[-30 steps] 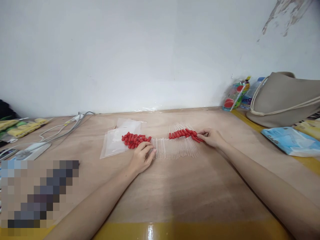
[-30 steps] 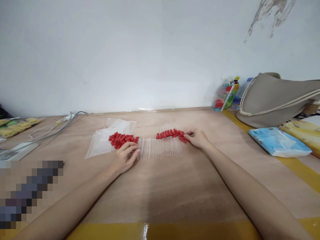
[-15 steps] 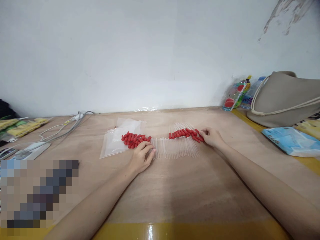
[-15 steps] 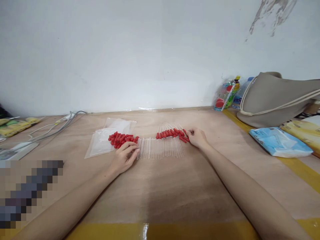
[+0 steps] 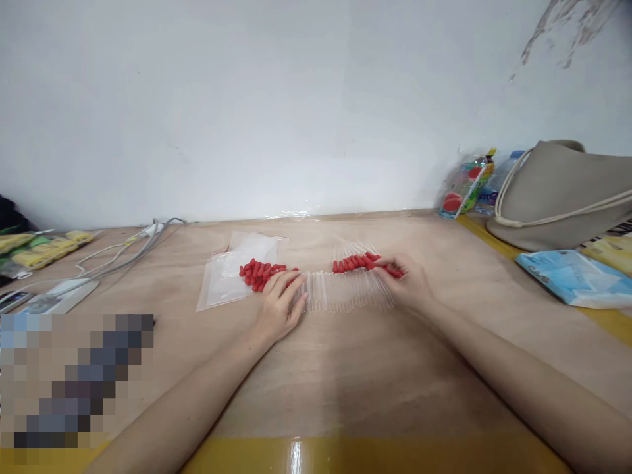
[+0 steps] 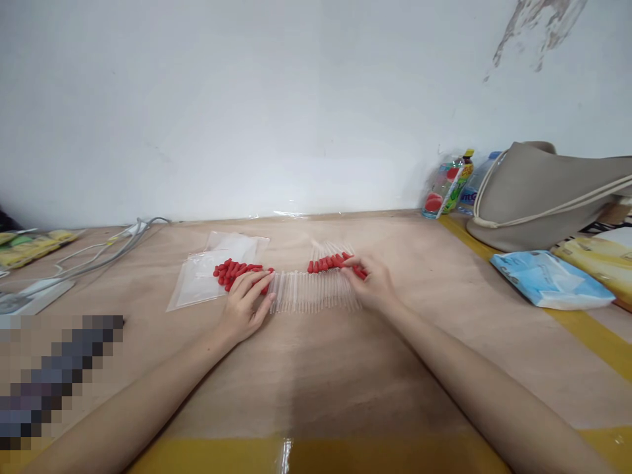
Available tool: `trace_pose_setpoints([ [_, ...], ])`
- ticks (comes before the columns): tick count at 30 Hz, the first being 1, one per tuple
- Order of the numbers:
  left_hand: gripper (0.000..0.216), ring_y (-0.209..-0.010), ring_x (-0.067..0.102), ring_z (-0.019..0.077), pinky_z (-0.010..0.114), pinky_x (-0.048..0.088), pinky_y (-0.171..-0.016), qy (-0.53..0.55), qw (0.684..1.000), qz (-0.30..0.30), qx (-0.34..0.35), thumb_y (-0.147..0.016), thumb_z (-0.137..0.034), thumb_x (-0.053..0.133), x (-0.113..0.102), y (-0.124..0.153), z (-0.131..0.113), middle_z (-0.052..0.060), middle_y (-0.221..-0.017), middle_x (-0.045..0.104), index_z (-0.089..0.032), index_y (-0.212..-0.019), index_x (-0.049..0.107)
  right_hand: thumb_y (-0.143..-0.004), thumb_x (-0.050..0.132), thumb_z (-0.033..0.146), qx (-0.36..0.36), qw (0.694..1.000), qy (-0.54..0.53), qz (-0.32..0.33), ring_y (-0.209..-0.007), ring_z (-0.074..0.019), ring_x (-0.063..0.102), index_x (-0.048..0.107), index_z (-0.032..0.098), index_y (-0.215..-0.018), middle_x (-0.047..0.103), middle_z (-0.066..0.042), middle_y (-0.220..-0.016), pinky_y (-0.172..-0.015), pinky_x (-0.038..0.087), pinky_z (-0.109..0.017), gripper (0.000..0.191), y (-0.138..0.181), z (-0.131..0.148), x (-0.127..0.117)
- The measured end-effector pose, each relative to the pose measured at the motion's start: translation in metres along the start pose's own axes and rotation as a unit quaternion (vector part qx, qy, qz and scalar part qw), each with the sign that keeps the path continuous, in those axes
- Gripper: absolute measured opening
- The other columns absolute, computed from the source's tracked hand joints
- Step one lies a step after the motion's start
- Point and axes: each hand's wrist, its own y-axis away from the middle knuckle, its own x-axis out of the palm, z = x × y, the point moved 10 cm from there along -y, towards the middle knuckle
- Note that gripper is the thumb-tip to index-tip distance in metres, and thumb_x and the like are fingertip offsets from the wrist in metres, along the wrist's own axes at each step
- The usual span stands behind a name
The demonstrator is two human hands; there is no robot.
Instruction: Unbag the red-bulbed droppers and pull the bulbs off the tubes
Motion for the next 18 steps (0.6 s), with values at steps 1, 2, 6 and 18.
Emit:
trace_pose_setpoints([
  [1, 0.037, -0.109, 0.048, 0.0246, 0.043, 0.041, -0.09, -0.017, 1.0, -0.001, 0.012, -0.081, -0.021, 0.052, 0.0, -0.001, -0.004, 0.012, -0.115, 0.055, -0.019, -0.118, 0.05, -0.077, 0.056, 0.028, -0.056, 0.998, -0.005, 0.031, -0.073, -0.0164, 0.055, 0.061, 0.019, -0.084, 0.062, -0.004, -0.081, -0.068, 0.044, -0.031, 0.012, 0.008, 0.021, 0.01],
  [2, 0.039, -0.112, 0.047, 0.0256, 0.043, 0.041, -0.091, -0.031, 0.999, 0.0, 0.027, -0.081, -0.022, 0.052, 0.0, -0.001, -0.009, 0.012, -0.119, 0.054, -0.019, -0.12, 0.049, -0.078, 0.056, 0.025, -0.11, 0.992, -0.002, 0.06, -0.074, -0.017, 0.055, 0.061, 0.02, -0.083, 0.062, -0.004, -0.079, -0.071, 0.044, -0.033, 0.009, 0.017, 0.04, 0.021],
  [6, 0.03, -0.115, 0.046, 0.0256, 0.045, 0.038, -0.093, -0.059, 0.993, 0.026, 0.094, -0.081, -0.024, 0.055, 0.008, -0.002, -0.032, 0.01, -0.118, 0.057, -0.022, -0.111, 0.056, -0.08, 0.053, 0.018, -0.212, 0.97, -0.012, 0.114, -0.069, -0.0155, 0.052, 0.06, 0.02, -0.084, 0.062, -0.003, -0.075, -0.064, 0.042, -0.03, 0.008, 0.046, 0.079, 0.047],
  [18, 0.008, -0.091, 0.059, 0.0168, 0.043, 0.035, -0.095, -0.031, 0.989, 0.038, 0.137, -0.082, -0.018, 0.052, 0.02, 0.002, -0.061, 0.001, -0.088, 0.068, -0.018, -0.086, 0.06, -0.082, 0.055, 0.032, -0.307, 0.942, 0.103, 0.087, -0.078, -0.0169, 0.056, 0.06, 0.019, -0.099, 0.067, -0.004, -0.082, -0.074, 0.037, -0.034, 0.022, 0.059, 0.103, 0.061],
])
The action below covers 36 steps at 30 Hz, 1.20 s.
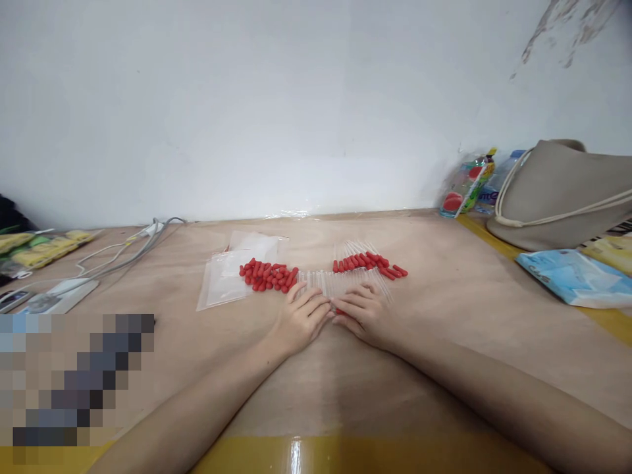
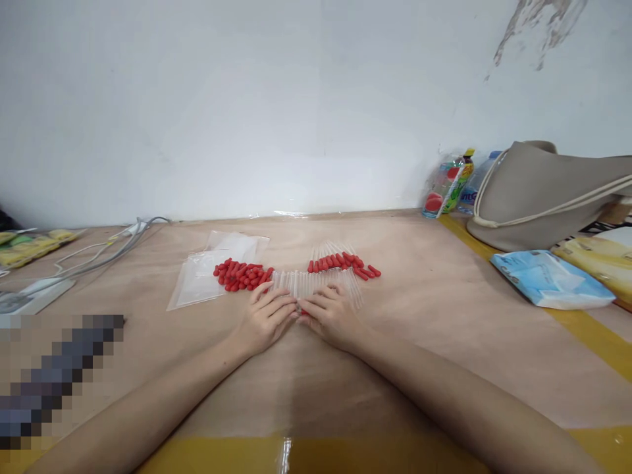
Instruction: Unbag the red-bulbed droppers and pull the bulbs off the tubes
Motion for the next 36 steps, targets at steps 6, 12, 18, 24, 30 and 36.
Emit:
trace_pose_setpoints([
  [6, 0.012, -0.088, 0.061, 0.0163, 0.044, 0.032, -0.098, 0.02, 0.999, 0.027, 0.005, -0.084, -0.016, 0.047, -0.001, 0.0, -0.006, 0.002, -0.081, 0.067, -0.017, -0.082, 0.059, -0.083, 0.052, 0.019, -0.055, 0.998, 0.011, 0.007, -0.066, -0.0133, 0.056, 0.062, 0.017, -0.092, 0.065, -0.002, -0.07, -0.064, 0.039, -0.03, 0.013, 0.003, 0.014, 0.003],
  [12, 0.013, -0.087, 0.062, 0.0159, 0.046, 0.03, -0.1, 0.045, 0.999, 0.022, -0.004, -0.084, -0.017, 0.047, -0.003, 0.004, -0.004, 0.002, -0.08, 0.068, -0.018, -0.084, 0.06, -0.084, 0.05, 0.015, -0.093, 0.996, -0.014, 0.001, -0.073, -0.0131, 0.059, 0.059, 0.017, -0.102, 0.067, -0.003, -0.081, -0.068, 0.045, -0.029, 0.021, 0.009, 0.017, -0.001],
  [18, 0.01, -0.092, 0.061, 0.0168, 0.042, 0.034, -0.097, 0.043, 0.999, 0.011, 0.01, -0.083, -0.016, 0.05, -0.007, 0.005, -0.006, 0.002, -0.085, 0.069, -0.018, -0.084, 0.059, -0.083, 0.051, 0.012, -0.122, 0.992, -0.008, -0.012, -0.078, -0.0144, 0.061, 0.057, 0.016, -0.106, 0.068, -0.004, -0.086, -0.071, 0.047, -0.031, 0.025, 0.011, 0.022, -0.012],
  [24, 0.01, -0.088, 0.06, 0.0165, 0.036, 0.042, -0.086, 0.033, 0.999, -0.01, -0.007, -0.083, -0.019, 0.05, -0.013, 0.008, 0.003, 0.003, -0.088, 0.067, -0.019, -0.087, 0.06, -0.084, 0.05, 0.015, -0.114, 0.993, -0.008, -0.022, -0.078, -0.0143, 0.06, 0.058, 0.02, -0.108, 0.068, -0.004, -0.086, -0.07, 0.045, -0.031, 0.026, 0.014, 0.01, -0.024],
  [30, 0.022, -0.067, 0.052, 0.0117, 0.023, 0.045, -0.058, 0.009, 0.989, -0.036, -0.145, -0.086, -0.017, 0.042, -0.011, 0.018, 0.055, 0.008, -0.088, 0.052, -0.015, -0.101, 0.057, -0.082, 0.055, 0.03, 0.136, 0.984, 0.022, -0.112, -0.062, -0.0133, 0.052, 0.066, 0.025, -0.095, 0.059, -0.004, -0.074, -0.058, 0.043, -0.028, 0.019, 0.019, -0.085, -0.056],
  [36, 0.037, -0.072, 0.049, 0.0138, 0.025, 0.046, -0.061, -0.008, 0.986, -0.018, -0.168, -0.084, -0.011, 0.037, -0.001, 0.018, 0.07, 0.005, -0.08, 0.044, -0.014, -0.119, 0.048, -0.081, 0.046, 0.029, 0.335, 0.936, 0.024, -0.104, -0.062, -0.0139, 0.05, 0.065, 0.015, -0.098, 0.05, -0.005, -0.073, -0.056, 0.044, -0.027, 0.029, 0.04, -0.168, -0.072],
])
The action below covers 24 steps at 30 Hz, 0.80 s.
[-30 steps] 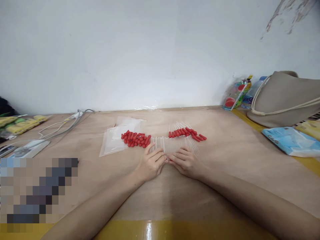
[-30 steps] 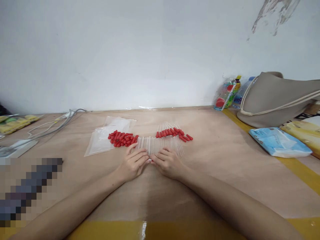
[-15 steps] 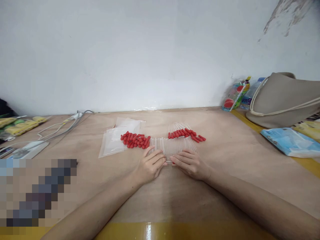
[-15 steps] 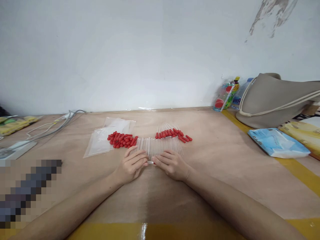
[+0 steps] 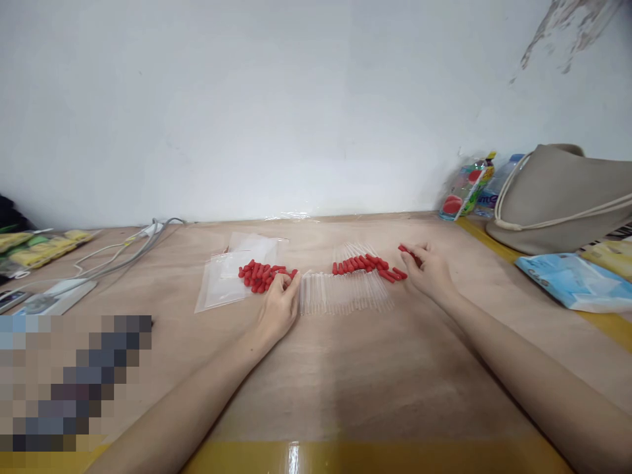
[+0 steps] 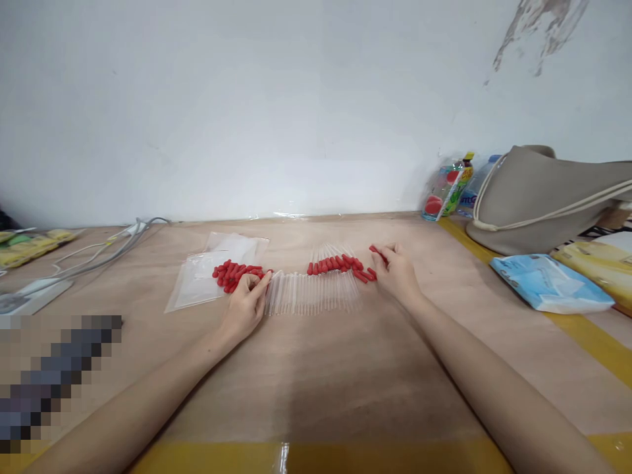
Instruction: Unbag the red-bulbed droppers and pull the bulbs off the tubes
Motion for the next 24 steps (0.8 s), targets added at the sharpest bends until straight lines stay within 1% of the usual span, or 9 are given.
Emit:
trace_pose_setpoints([
  [2, 0.032, -0.069, 0.049, 0.0135, 0.025, 0.045, -0.062, 0.008, 1.0, -0.004, -0.007, -0.084, -0.012, 0.038, 0.0, 0.0, 0.003, 0.004, -0.078, 0.046, -0.015, -0.112, 0.052, -0.075, 0.05, 0.026, 0.072, 0.997, 0.004, 0.028, -0.054, -0.0116, 0.047, 0.063, 0.011, -0.099, 0.051, -0.003, -0.07, -0.054, 0.043, -0.027, 0.031, -0.004, -0.029, 0.005],
  [5, 0.02, -0.068, 0.05, 0.0132, 0.025, 0.046, -0.064, 0.014, 1.0, -0.008, -0.014, -0.084, -0.013, 0.04, -0.001, -0.001, 0.005, 0.004, -0.076, 0.05, -0.016, -0.093, 0.057, -0.068, 0.055, 0.024, 0.177, 0.982, -0.037, 0.054, -0.05, -0.0091, 0.046, 0.06, 0.011, -0.099, 0.054, -0.001, -0.07, -0.052, 0.041, -0.024, 0.034, -0.001, -0.067, 0.013],
  [7, 0.015, -0.068, 0.052, 0.0132, 0.025, 0.046, -0.063, 0.015, 1.0, -0.007, -0.016, -0.084, -0.013, 0.041, 0.001, -0.001, 0.006, 0.003, -0.074, 0.051, -0.016, -0.084, 0.056, -0.065, 0.058, 0.025, 0.218, 0.972, -0.07, 0.045, -0.052, -0.009, 0.048, 0.059, 0.012, -0.095, 0.055, -0.001, -0.07, -0.053, 0.041, -0.023, 0.032, 0.002, -0.081, 0.015],
  [9, 0.014, -0.069, 0.053, 0.0136, 0.025, 0.046, -0.063, 0.028, 1.0, -0.004, -0.009, -0.082, -0.012, 0.041, 0.004, -0.001, 0.005, 0.003, -0.073, 0.052, -0.016, -0.079, 0.055, -0.063, 0.061, 0.026, 0.236, 0.967, -0.09, 0.031, -0.054, -0.0093, 0.05, 0.058, 0.012, -0.089, 0.056, -0.002, -0.07, -0.053, 0.042, -0.023, 0.03, 0.004, -0.085, 0.016],
  [12, 0.013, -0.076, 0.055, 0.0145, 0.026, 0.048, -0.069, 0.06, 0.998, 0.001, 0.005, -0.081, -0.012, 0.044, 0.008, 0.0, 0.001, 0.004, -0.08, 0.056, -0.017, -0.079, 0.056, -0.061, 0.065, 0.033, 0.229, 0.967, -0.11, 0.032, -0.054, -0.0096, 0.049, 0.058, 0.013, -0.083, 0.057, -0.003, -0.069, -0.05, 0.041, -0.022, 0.031, 0.006, -0.08, 0.017],
  [15, 0.01, -0.081, 0.057, 0.0155, 0.028, 0.049, -0.072, 0.084, 0.996, 0.007, 0.009, -0.08, -0.019, 0.05, 0.01, 0.002, -0.003, 0.006, -0.087, 0.058, -0.016, -0.086, 0.058, -0.058, 0.067, 0.044, 0.203, 0.972, -0.107, 0.05, -0.049, -0.0087, 0.046, 0.058, 0.014, -0.078, 0.058, -0.003, -0.066, -0.045, 0.037, -0.022, 0.037, 0.006, -0.072, 0.02],
  [18, 0.016, -0.084, 0.057, 0.0172, 0.03, 0.05, -0.075, 0.097, 0.995, 0.022, 0.013, -0.079, -0.027, 0.055, 0.011, 0.003, -0.006, 0.007, -0.09, 0.059, -0.016, -0.09, 0.059, -0.057, 0.067, 0.052, 0.173, 0.978, -0.089, 0.071, -0.044, -0.0066, 0.038, 0.059, 0.015, -0.075, 0.059, -0.003, -0.065, -0.04, 0.031, -0.022, 0.042, 0.007, -0.069, 0.023],
  [20, 0.022, -0.086, 0.056, 0.0184, 0.033, 0.05, -0.077, 0.102, 0.994, 0.034, 0.017, -0.077, -0.031, 0.058, 0.012, 0.003, -0.008, 0.008, -0.092, 0.059, -0.016, -0.093, 0.06, -0.058, 0.067, 0.053, 0.155, 0.98, -0.086, 0.087, -0.043, -0.0064, 0.036, 0.059, 0.015, -0.075, 0.061, -0.003, -0.066, -0.04, 0.03, -0.022, 0.042, 0.008, -0.069, 0.026],
  [24, 0.028, -0.088, 0.054, 0.0193, 0.035, 0.049, -0.078, 0.108, 0.993, 0.045, 0.017, -0.075, -0.034, 0.06, 0.011, 0.004, -0.01, 0.009, -0.094, 0.058, -0.015, -0.096, 0.059, -0.061, 0.066, 0.05, 0.123, 0.982, -0.075, 0.125, -0.048, -0.0088, 0.043, 0.06, 0.016, -0.076, 0.063, -0.004, -0.07, -0.044, 0.032, -0.022, 0.038, 0.009, -0.063, 0.032],
])
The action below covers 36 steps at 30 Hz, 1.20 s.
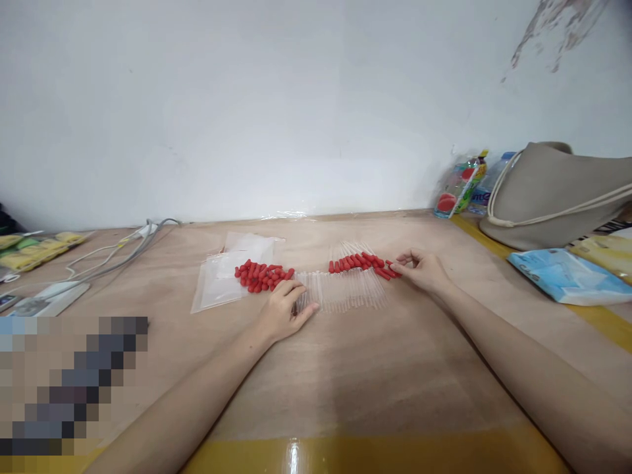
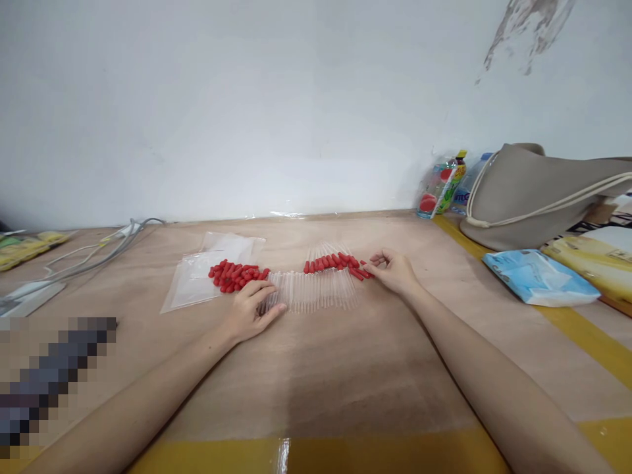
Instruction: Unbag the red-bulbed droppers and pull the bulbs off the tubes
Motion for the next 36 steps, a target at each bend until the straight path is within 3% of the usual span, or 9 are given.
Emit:
trace_pose_setpoints([
  [6, 0.023, -0.086, 0.051, 0.019, 0.036, 0.047, -0.077, -0.001, 1.0, -0.011, 0.0, -0.077, -0.03, 0.059, -0.005, 0.001, -0.001, 0.008, -0.092, 0.057, -0.015, -0.094, 0.06, -0.061, 0.065, 0.052, -0.018, 0.999, 0.023, 0.023, -0.049, -0.0096, 0.045, 0.063, 0.017, -0.076, 0.064, -0.003, -0.07, -0.044, 0.03, -0.022, 0.038, 0.002, 0.008, 0.003],
  [12, 0.016, -0.086, 0.05, 0.0188, 0.036, 0.046, -0.076, -0.011, 1.0, -0.017, 0.003, -0.08, -0.026, 0.055, -0.008, -0.002, -0.003, 0.008, -0.089, 0.058, -0.015, -0.091, 0.061, -0.074, 0.051, 0.048, -0.004, 0.998, 0.058, -0.008, -0.046, -0.0096, 0.041, 0.068, 0.017, -0.077, 0.063, -0.002, -0.065, -0.045, 0.031, -0.024, 0.035, -0.004, 0.003, -0.001],
  [18, 0.014, -0.086, 0.05, 0.0191, 0.036, 0.044, -0.076, -0.02, 1.0, -0.019, 0.008, -0.08, -0.024, 0.055, -0.009, -0.001, -0.004, 0.007, -0.088, 0.058, -0.015, -0.088, 0.061, -0.07, 0.056, 0.05, -0.048, 0.987, 0.147, 0.03, -0.069, -0.0165, 0.055, 0.071, 0.021, -0.084, 0.065, -0.005, -0.084, -0.058, 0.039, -0.026, 0.035, -0.009, 0.029, 0.013],
  [23, 0.013, -0.085, 0.05, 0.0191, 0.037, 0.044, -0.076, -0.026, 0.999, -0.019, 0.009, -0.08, -0.024, 0.055, -0.009, 0.0, -0.004, 0.007, -0.088, 0.059, -0.016, -0.087, 0.061, -0.072, 0.055, 0.048, -0.036, 0.974, 0.216, 0.05, -0.08, -0.0198, 0.057, 0.072, 0.026, -0.08, 0.065, -0.004, -0.084, -0.065, 0.039, -0.029, 0.028, -0.01, 0.036, 0.023],
  [32, 0.017, -0.089, 0.051, 0.0201, 0.038, 0.044, -0.079, -0.023, 1.0, -0.012, 0.003, -0.081, -0.025, 0.053, -0.008, -0.001, -0.003, 0.008, -0.091, 0.058, -0.017, -0.094, 0.06, -0.07, 0.054, 0.046, 0.071, 0.995, 0.065, -0.03, -0.059, -0.0145, 0.055, 0.07, 0.018, -0.072, 0.066, -0.004, -0.072, -0.053, 0.038, -0.025, 0.032, -0.02, 0.018, 0.012],
  [36, 0.026, -0.096, 0.052, 0.0219, 0.04, 0.044, -0.084, -0.037, 0.999, -0.015, 0.007, -0.083, -0.025, 0.05, -0.008, -0.001, -0.002, 0.008, -0.099, 0.058, -0.018, -0.107, 0.056, -0.074, 0.053, 0.045, 0.018, 0.997, 0.017, -0.076, -0.07, -0.0166, 0.057, 0.069, 0.018, -0.083, 0.065, -0.005, -0.081, -0.06, 0.043, -0.026, 0.032, -0.008, 0.044, 0.005],
])
